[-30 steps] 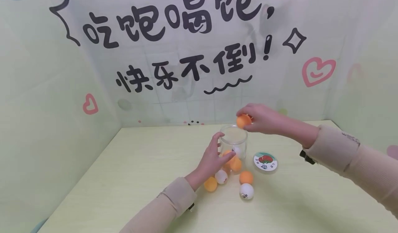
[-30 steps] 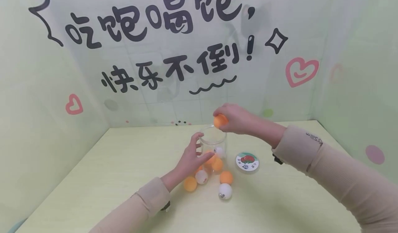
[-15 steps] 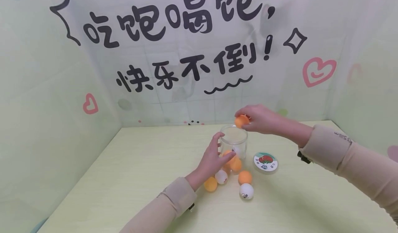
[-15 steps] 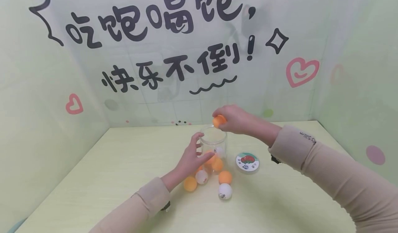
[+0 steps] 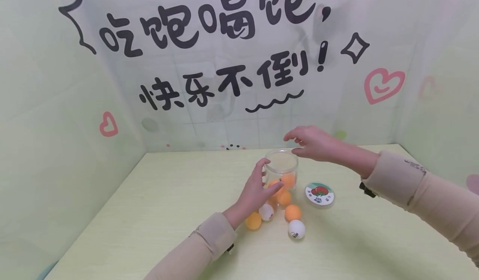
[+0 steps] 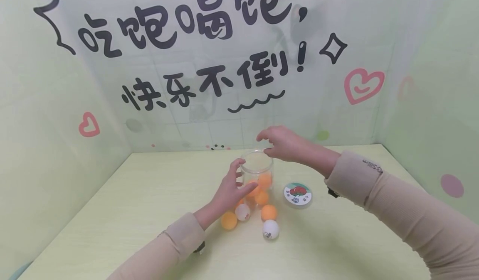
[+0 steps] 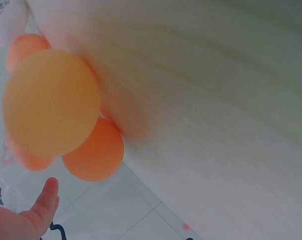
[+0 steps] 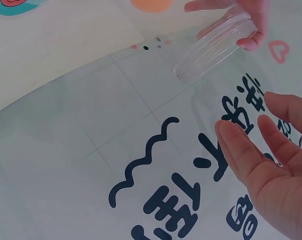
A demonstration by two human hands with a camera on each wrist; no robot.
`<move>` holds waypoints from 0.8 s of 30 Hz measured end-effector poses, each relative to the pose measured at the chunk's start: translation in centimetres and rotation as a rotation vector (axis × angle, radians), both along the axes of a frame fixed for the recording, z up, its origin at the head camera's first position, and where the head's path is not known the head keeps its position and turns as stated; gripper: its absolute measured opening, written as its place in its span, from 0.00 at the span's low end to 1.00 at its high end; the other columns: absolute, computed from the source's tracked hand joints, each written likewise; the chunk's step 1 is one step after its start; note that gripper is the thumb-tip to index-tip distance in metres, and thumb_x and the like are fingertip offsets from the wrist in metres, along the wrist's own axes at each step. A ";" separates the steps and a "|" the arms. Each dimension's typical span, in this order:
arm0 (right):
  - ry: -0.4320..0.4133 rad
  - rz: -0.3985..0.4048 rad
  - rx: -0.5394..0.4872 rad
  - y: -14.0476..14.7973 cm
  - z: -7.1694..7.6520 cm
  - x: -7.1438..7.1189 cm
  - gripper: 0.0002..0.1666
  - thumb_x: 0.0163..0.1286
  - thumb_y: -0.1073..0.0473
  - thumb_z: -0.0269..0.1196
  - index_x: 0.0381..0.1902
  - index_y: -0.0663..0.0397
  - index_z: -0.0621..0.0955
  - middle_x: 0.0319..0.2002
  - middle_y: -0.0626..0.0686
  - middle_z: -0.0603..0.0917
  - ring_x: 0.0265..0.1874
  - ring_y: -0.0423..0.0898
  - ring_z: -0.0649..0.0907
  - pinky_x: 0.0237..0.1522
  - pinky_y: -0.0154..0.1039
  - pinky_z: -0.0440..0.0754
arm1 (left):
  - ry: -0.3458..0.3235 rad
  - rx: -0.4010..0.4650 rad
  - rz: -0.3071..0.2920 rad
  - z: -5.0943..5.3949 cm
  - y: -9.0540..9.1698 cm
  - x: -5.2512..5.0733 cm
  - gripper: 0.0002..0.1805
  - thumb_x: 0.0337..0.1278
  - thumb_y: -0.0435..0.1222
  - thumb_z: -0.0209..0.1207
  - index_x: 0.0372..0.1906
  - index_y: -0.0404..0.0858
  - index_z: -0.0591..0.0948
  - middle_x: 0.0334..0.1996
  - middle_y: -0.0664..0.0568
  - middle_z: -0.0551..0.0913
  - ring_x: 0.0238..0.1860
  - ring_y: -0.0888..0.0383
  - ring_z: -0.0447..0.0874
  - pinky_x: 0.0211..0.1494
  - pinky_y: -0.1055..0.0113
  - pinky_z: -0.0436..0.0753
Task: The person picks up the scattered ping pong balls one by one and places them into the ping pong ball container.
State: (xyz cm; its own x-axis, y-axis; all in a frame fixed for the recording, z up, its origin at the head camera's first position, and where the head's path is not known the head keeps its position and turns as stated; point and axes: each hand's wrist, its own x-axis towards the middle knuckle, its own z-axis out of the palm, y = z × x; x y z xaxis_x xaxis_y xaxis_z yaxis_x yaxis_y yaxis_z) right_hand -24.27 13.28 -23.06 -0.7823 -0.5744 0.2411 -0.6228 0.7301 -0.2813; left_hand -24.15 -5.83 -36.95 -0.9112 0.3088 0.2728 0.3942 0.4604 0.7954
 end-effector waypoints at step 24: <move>-0.152 0.160 -0.021 1.2 -6.6 4.7 0.12 0.56 0.68 0.63 0.40 0.59 0.79 0.32 0.48 0.79 0.29 0.41 0.79 0.31 0.31 0.79 | 0.002 -0.021 0.007 -0.1 -0.1 0.0 0.38 0.52 0.49 0.61 0.64 0.49 0.55 0.66 0.48 0.59 0.60 0.44 0.67 0.56 0.54 0.75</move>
State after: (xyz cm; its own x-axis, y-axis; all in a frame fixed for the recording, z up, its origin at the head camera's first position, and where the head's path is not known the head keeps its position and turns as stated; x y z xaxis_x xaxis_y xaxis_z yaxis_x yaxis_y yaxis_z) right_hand -19.57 14.47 -29.69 -0.7097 -0.6904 0.1404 -0.6795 0.6182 -0.3951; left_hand -24.14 -5.93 -37.06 -0.9129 0.3082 0.2677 0.3922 0.4800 0.7847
